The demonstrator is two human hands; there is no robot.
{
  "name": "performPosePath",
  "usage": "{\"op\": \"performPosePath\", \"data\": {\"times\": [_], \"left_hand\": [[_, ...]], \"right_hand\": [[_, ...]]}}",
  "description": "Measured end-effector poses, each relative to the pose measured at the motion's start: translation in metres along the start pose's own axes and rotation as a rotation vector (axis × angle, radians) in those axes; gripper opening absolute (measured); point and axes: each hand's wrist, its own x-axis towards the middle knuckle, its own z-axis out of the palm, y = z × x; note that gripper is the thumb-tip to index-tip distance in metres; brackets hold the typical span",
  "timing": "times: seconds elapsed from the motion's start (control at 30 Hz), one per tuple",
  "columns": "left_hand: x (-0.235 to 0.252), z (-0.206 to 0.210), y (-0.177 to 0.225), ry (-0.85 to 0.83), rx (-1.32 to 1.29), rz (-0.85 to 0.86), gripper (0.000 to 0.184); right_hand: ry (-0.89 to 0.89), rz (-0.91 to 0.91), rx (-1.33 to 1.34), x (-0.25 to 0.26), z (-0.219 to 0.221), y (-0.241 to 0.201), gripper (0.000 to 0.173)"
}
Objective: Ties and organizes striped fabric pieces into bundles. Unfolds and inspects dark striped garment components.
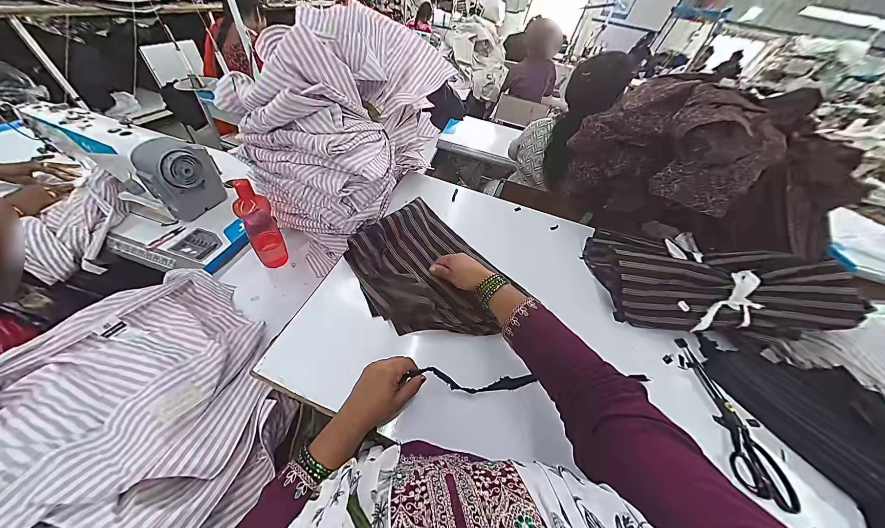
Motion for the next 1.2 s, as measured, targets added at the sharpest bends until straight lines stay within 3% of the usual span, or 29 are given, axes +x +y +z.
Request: {"op": "performPosePath", "data": {"times": [0.13,0.27,0.43,0.6,0.77,0.87,0.97,1.07,1.2], "left_hand": [[0.002,0.002,0.000,0.031,0.028,-0.004,0.032],[0.004,0.001,0.000,0.007,0.008,-0.033,0.031],[0.002,0.004,-0.001,0.023,0.023,-0.030,0.030],[0.003,0.005,-0.001,0.044,0.044,-0.018,0.032],[0.003,0.004,-0.003,0.041,0.030,-0.028,0.031],[0.004,0.001,0.001,0.007,0.016,-0.046,0.033],[0.004,-0.002,0.005,-0.024,0.010,-0.074,0.033],[0.005,-0.002,0.006,-0.022,0.009,-0.077,0.033],[0.003,0.002,0.002,0.025,0.020,-0.034,0.033]], "right_hand": [[0.418,0.181,0.182,0.010,-0.015,0.027,0.041],[0.233,0.464,0.196,0.020,-0.021,0.064,0.079],[0.015,0.501,0.217,0.017,-0.023,0.048,0.065],[0.095,0.518,0.272,0.016,-0.013,0.037,0.054],[0.130,0.424,0.313,0.010,-0.022,0.040,0.044],[0.226,0.393,0.134,-0.004,-0.056,0.019,0.041],[0.283,0.401,-0.181,-0.032,-0.077,-0.036,0.038],[0.261,0.300,-0.324,-0.046,-0.042,-0.077,0.040],[-0.024,0.138,-0.406,-0.048,0.049,-0.087,0.044]]}}
